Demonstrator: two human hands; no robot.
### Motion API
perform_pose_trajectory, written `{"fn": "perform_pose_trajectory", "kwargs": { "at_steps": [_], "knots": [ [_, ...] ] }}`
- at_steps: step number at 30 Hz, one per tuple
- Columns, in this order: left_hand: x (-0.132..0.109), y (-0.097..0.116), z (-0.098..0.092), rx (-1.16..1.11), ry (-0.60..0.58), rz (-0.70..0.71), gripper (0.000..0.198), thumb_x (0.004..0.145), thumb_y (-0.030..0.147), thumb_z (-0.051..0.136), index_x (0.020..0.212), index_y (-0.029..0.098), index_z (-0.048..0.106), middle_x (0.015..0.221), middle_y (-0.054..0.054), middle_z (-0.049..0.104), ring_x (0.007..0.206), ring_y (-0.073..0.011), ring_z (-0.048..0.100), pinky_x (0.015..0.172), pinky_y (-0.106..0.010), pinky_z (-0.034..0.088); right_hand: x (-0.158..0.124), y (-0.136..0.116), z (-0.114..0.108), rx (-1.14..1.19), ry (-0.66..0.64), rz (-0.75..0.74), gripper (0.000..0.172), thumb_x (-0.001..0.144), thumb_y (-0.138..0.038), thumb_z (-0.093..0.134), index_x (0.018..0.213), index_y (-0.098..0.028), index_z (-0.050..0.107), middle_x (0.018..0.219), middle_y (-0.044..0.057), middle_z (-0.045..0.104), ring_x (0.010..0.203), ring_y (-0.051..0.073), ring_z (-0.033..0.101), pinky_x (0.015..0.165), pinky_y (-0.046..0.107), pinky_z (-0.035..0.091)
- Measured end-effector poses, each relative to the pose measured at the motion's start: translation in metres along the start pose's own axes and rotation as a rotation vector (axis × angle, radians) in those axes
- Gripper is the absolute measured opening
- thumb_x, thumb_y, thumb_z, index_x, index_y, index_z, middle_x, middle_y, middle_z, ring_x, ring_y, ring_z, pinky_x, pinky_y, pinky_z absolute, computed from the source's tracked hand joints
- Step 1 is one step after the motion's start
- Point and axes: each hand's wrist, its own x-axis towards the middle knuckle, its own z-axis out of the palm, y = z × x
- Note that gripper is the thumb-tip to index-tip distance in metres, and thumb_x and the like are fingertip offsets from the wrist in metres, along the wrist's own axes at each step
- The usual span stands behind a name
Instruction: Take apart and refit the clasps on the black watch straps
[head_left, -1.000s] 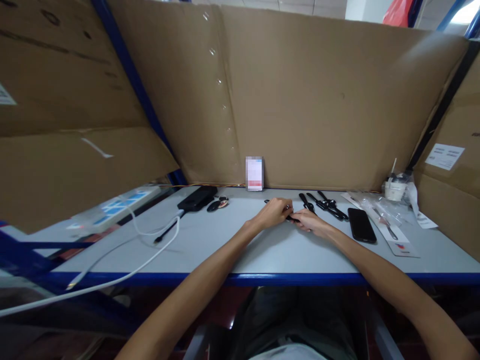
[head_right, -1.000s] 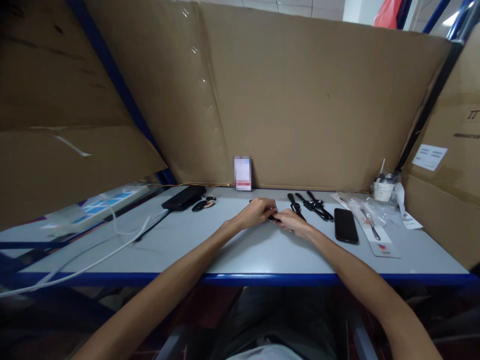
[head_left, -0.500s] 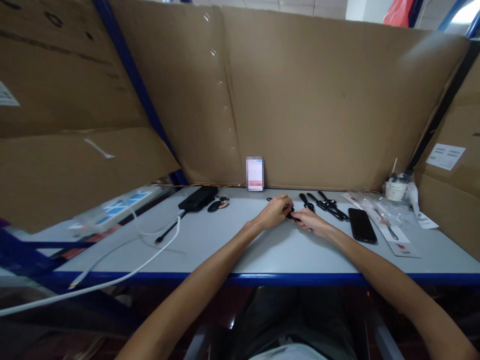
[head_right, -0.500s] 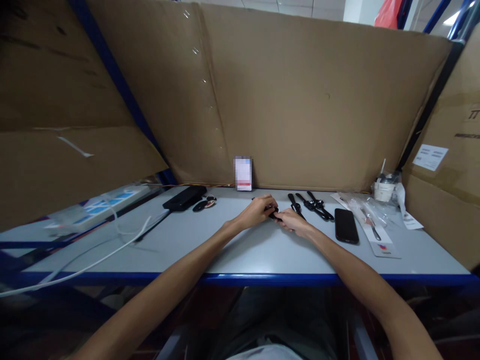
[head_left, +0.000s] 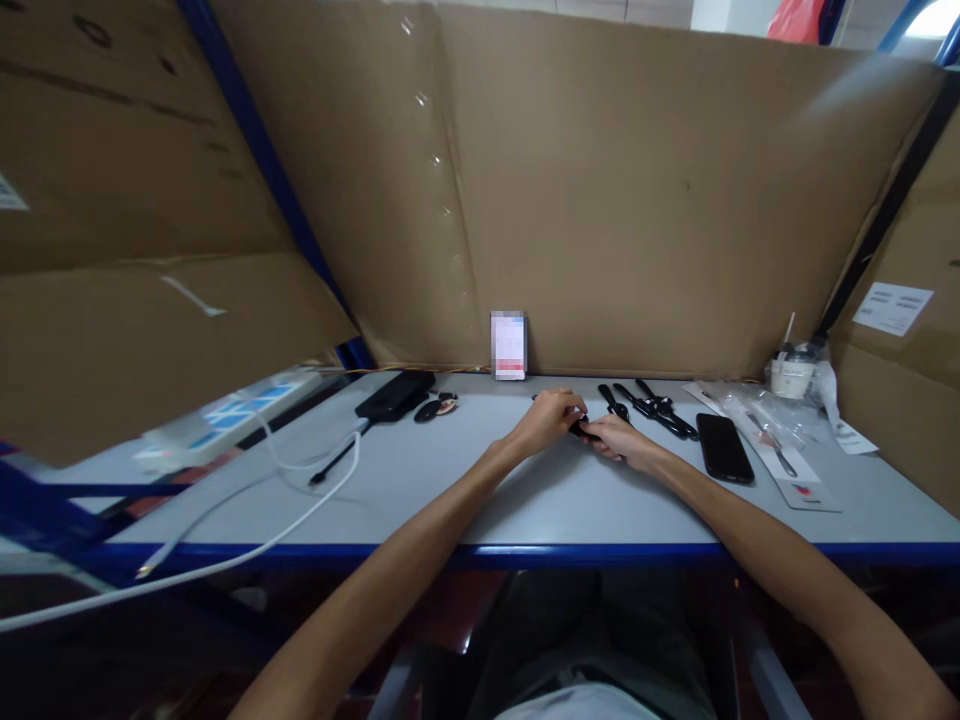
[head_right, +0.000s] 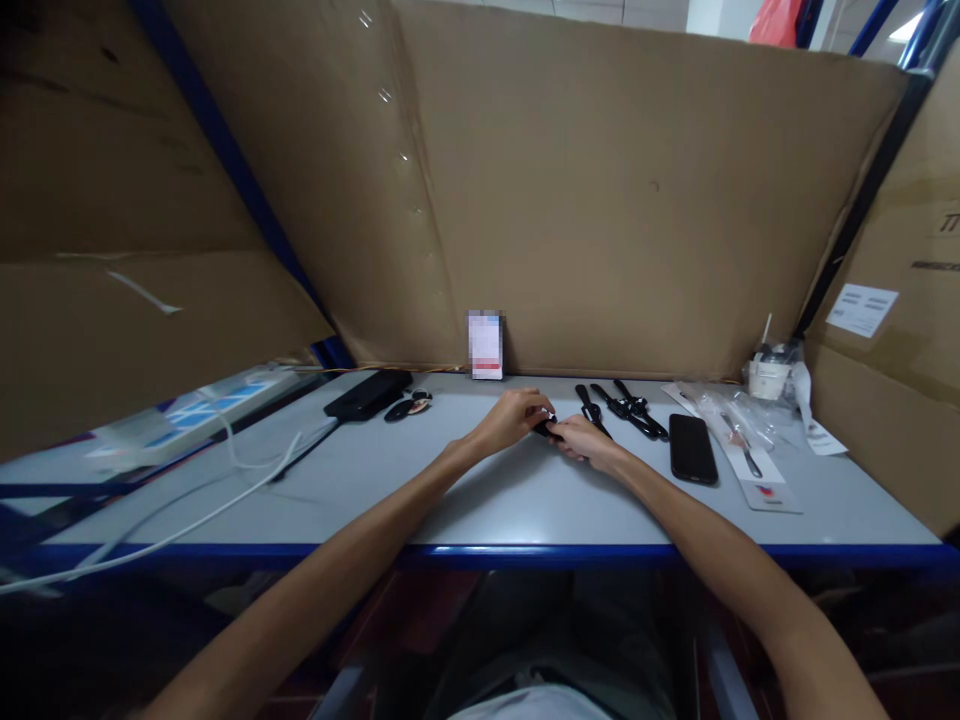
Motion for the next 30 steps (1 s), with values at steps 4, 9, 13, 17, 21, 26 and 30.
{"fn": "perform_pose_trajectory", "kwargs": {
  "at_steps": [4,9,13,17,21,26,30],
  "knots": [
    [-0.001,0.002,0.001,-0.015,0.018,-0.016,0.019,0.086,0.013,0.059,0.099,0.016,0.073,0.085,-0.005,0.067,0.077,-0.0164,0.060,0.071,-0.027,0.044,-0.002,-0.001,0.000,0.009,0.008,0.005,0.033,0.102,-0.031,0.049,0.071,-0.017,0.051,0.044,-0.010,0.032,0.034,0.004,0.020,0.035,0.019,0.011],
    [-0.001,-0.003,-0.003,0.010,0.019,-0.046,0.012,0.085,0.014,0.061,0.089,0.016,0.072,0.085,-0.005,0.066,0.073,-0.0152,0.058,0.068,-0.026,0.043,0.000,0.000,0.000,0.012,0.004,0.004,0.034,0.103,-0.031,0.046,0.073,-0.017,0.051,0.043,-0.011,0.032,0.033,0.004,0.019,0.035,0.019,0.011],
    [0.000,-0.003,-0.002,0.038,-0.015,-0.057,0.011,0.086,0.016,0.062,0.087,0.017,0.073,0.078,-0.004,0.067,0.069,-0.0154,0.058,0.067,-0.026,0.041,0.001,0.000,0.001,0.002,-0.009,-0.006,0.035,0.103,-0.030,0.046,0.072,-0.017,0.051,0.042,-0.010,0.033,0.033,0.004,0.020,0.035,0.020,0.010],
    [0.000,0.007,0.001,0.030,-0.022,-0.143,0.016,0.087,0.017,0.059,0.094,0.017,0.073,0.071,-0.002,0.069,0.063,-0.0155,0.058,0.065,-0.026,0.040,-0.001,-0.004,0.003,-0.005,0.003,0.013,0.035,0.104,-0.028,0.044,0.071,-0.017,0.050,0.042,-0.010,0.033,0.033,0.005,0.019,0.035,0.021,0.011],
    [0.000,0.012,-0.002,0.029,-0.032,-0.159,0.015,0.087,0.018,0.058,0.089,0.017,0.073,0.067,-0.002,0.068,0.060,-0.0154,0.057,0.063,-0.026,0.039,-0.004,-0.005,0.004,-0.019,-0.003,-0.007,0.036,0.104,-0.027,0.045,0.069,-0.017,0.050,0.043,-0.010,0.030,0.034,0.005,0.019,0.036,0.021,0.011],
    [-0.001,0.012,-0.009,-0.004,-0.058,-0.140,0.017,0.085,0.017,0.058,0.087,0.018,0.074,0.062,0.000,0.065,0.057,-0.0132,0.053,0.061,-0.025,0.037,-0.007,-0.005,0.003,-0.032,-0.004,-0.021,0.035,0.103,-0.029,0.047,0.070,-0.017,0.052,0.046,-0.010,0.031,0.036,0.005,0.021,0.037,0.021,0.011],
    [-0.002,0.015,-0.012,0.002,-0.062,-0.116,0.016,0.086,0.018,0.058,0.087,0.016,0.074,0.066,-0.002,0.066,0.060,-0.0134,0.054,0.063,-0.025,0.038,-0.009,-0.008,0.004,-0.035,0.009,-0.019,0.037,0.104,-0.028,0.045,0.070,-0.017,0.050,0.046,-0.009,0.031,0.037,0.005,0.021,0.038,0.022,0.012]
  ]
}}
